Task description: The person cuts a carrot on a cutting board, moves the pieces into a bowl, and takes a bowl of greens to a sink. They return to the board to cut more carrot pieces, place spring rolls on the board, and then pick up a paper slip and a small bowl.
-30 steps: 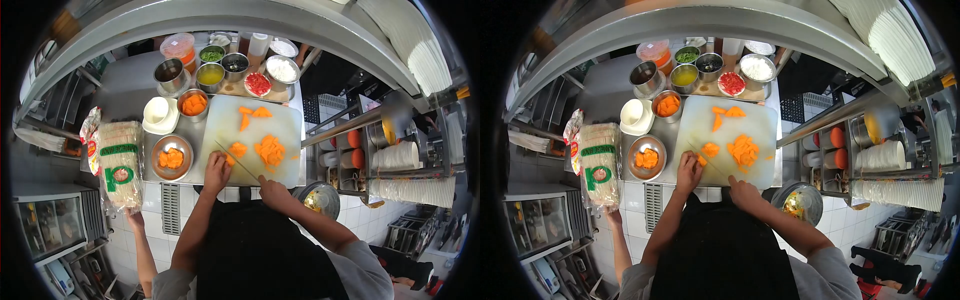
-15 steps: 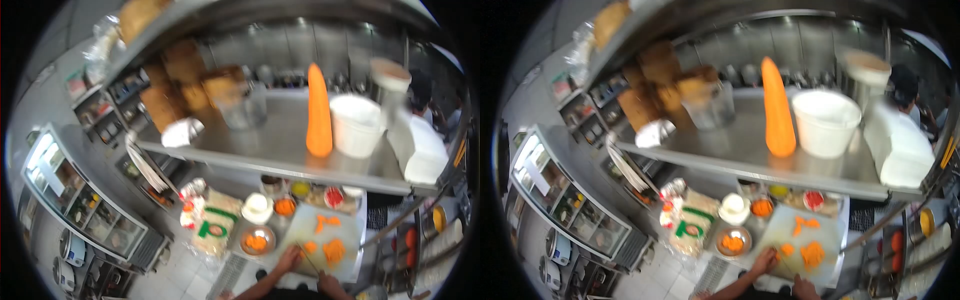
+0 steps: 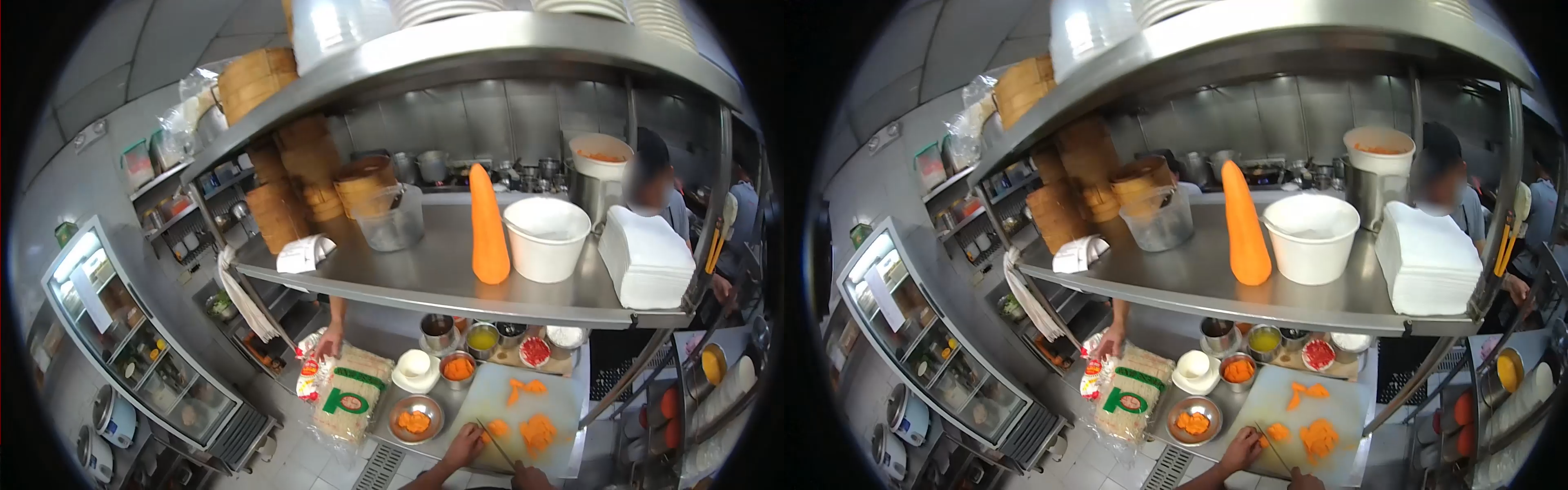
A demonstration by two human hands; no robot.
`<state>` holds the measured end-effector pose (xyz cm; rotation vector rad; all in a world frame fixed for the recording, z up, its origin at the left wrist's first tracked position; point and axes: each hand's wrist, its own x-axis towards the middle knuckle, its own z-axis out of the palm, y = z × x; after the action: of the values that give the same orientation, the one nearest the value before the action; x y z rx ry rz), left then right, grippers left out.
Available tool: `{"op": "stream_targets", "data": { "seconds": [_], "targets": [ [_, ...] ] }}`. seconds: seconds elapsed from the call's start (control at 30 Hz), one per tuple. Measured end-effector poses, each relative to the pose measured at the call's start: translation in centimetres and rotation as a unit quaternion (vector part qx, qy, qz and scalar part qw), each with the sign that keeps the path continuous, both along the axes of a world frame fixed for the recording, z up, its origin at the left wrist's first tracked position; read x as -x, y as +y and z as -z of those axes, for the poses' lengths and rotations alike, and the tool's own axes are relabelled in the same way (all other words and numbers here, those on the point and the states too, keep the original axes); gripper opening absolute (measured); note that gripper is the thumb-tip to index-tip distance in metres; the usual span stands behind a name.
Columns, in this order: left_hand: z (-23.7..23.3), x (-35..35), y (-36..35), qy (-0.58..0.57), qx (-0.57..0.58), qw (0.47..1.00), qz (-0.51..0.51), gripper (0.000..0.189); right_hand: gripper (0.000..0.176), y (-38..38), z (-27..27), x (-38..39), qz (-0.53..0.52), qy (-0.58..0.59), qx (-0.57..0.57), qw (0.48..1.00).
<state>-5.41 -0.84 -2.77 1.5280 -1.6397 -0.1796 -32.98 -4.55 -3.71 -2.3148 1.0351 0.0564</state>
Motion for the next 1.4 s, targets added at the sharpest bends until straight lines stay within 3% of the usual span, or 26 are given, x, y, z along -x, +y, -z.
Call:
{"op": "stream_targets", "data": {
  "seconds": [0.03,0.1,0.17,0.23,0.3,0.93,1.4],
  "targets": [
    [-0.2,-0.1,0.1,0.009,0.007,1.0,0.003,0.033,0.058,-0.1,-1.6,-0.2,0.013,0.06,-0.008,0.998],
    [0.5,0.1,0.3,0.024,-0.008,1.0,0.009,0.035,0.06,0.8,-6.1,-0.4,0.008,0.051,-0.051,0.997],
    [0.9,0.3,0.2,0.027,-0.042,0.999,0.007,0.037,0.051,1.2,-7.3,-0.7,0.031,0.069,-0.052,0.996],
    [0.1,0.5,0.6,0.031,-0.035,0.999,0.001,0.034,0.035,1.4,-6.7,-0.6,0.025,0.036,0.002,0.999],
    [-0.7,0.6,0.1,0.03,-0.004,1.0,-0.004,0.031,0.031,1.5,-6.4,-0.3,0.018,0.02,0.026,0.999],
    [-2.4,0.8,0.3,0.037,-0.034,0.999,-0.015,0.02,0.032,3.5,-9.0,0.8,0.024,0.029,0.03,0.999],
    [-2.1,0.8,0.4,0.045,-0.049,0.998,-0.02,0.031,0.041,4.0,-10.1,0.2,0.03,0.082,-0.023,0.996]
  ]
}}
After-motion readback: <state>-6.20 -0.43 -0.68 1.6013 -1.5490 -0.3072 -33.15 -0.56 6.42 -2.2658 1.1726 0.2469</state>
